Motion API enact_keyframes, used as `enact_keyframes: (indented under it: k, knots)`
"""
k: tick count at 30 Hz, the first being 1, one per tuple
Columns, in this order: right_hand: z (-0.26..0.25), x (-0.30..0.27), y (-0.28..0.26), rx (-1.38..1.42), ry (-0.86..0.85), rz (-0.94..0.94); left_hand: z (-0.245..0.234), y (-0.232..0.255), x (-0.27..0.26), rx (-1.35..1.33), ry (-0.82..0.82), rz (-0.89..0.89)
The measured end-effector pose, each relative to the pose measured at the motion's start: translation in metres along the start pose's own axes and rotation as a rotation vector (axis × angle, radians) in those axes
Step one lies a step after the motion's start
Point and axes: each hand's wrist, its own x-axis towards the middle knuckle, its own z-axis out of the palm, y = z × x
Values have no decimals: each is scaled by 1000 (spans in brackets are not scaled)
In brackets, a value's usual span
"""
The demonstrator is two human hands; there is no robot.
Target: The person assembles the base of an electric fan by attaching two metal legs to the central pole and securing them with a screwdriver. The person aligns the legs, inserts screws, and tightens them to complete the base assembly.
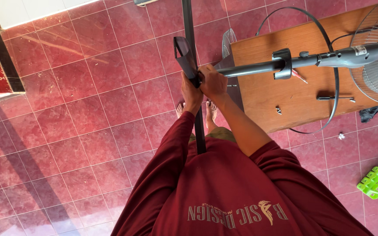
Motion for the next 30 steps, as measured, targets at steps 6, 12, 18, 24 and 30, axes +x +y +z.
enact_keyframes:
  k: [6, 12, 18, 24, 30]
  knots:
    - [0, 10, 12, -15, -79, -9, 1, -4, -1, 9, 3, 11]
    - [11, 1, 11, 173, 76, 45, 2, 0, 0, -5, 6, -15]
    - [16, 0, 5, 62, 82, 60, 0, 0, -1, 32, 4, 11]
    - [16, -4, 10, 186, 128, 51, -1, 4, 1, 24, -16, -37]
    - [15, -3, 1, 117, 129, 93, -1, 4, 0, 10, -15, -22]
